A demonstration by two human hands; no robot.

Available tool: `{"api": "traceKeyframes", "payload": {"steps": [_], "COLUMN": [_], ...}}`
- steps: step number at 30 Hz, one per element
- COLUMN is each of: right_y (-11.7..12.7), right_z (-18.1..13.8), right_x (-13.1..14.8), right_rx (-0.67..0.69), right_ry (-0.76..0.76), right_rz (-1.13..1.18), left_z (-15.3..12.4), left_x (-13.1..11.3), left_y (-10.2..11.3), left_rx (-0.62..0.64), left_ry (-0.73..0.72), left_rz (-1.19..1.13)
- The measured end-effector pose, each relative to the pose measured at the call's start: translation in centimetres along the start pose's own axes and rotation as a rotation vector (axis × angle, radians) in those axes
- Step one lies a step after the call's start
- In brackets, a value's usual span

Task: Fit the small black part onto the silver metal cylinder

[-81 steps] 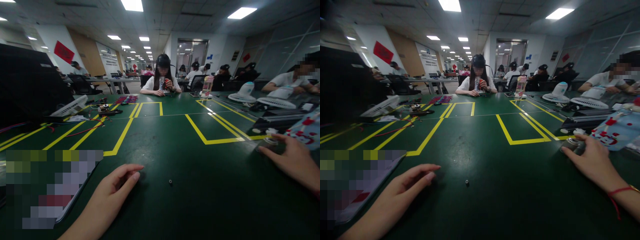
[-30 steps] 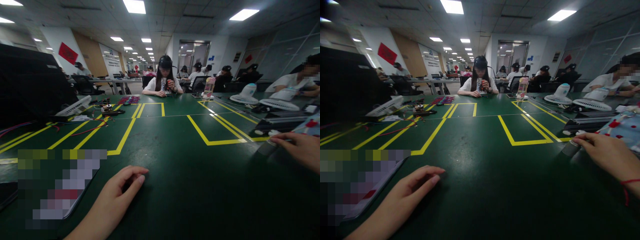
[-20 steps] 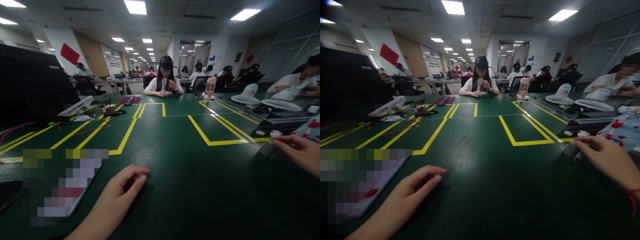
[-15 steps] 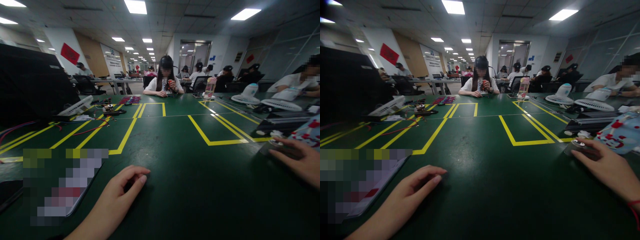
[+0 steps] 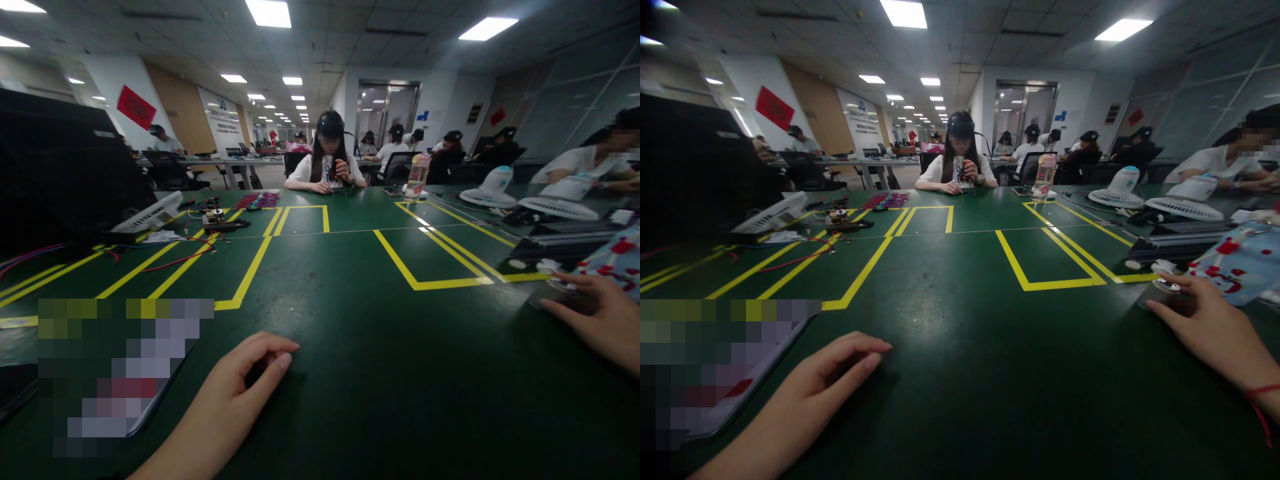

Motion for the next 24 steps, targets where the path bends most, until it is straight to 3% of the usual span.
{"api": "traceKeyframes", "payload": {"steps": [5,8,11,14,16,19,21,24], "right_y": [0.2,0.2,0.1,-1.5,-3.3,-5.2,-5.8,-6.7], "right_z": [0.0,0.4,-0.6,-4.4,-8.5,-15.1,-18.0,-19.4], "right_x": [-0.3,-0.7,1.3,7.4,13.3,21.5,25.0,27.1], "right_rx": [-0.075,-0.105,-0.168,-0.077,0.155,0.408,0.486,0.565], "right_ry": [0.045,0.004,0.055,0.303,0.532,0.864,0.984,1.028], "right_rz": [0.181,0.146,0.155,0.446,0.628,0.636,0.630,0.649], "left_z": [0.0,0.1,0.3,0.3,0.2,0.1,0.0,0.1], "left_x": [0.0,-0.3,-0.7,-1.0,-1.1,-1.0,-0.8,-0.8], "left_y": [0.1,0.1,0.2,0.2,0.3,0.4,0.4,0.3], "left_rx": [-0.015,-0.037,-0.051,-0.056,-0.057,-0.052,-0.053,-0.047], "left_ry": [-0.004,-0.016,-0.011,-0.014,-0.012,-0.003,-0.005,-0.012], "left_rz": [0.008,0.005,0.004,0.003,0.005,0.017,0.019,0.023]}}
Point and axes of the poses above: each hand's wrist, its own z-axis towards the middle knuckle, its own y-axis out of the back of the hand, x = y × z, the point moved 6 cm from there along z, towards the middle knuckle, and after that the axes turned 8 degrees about x, right-handed, at the moved point
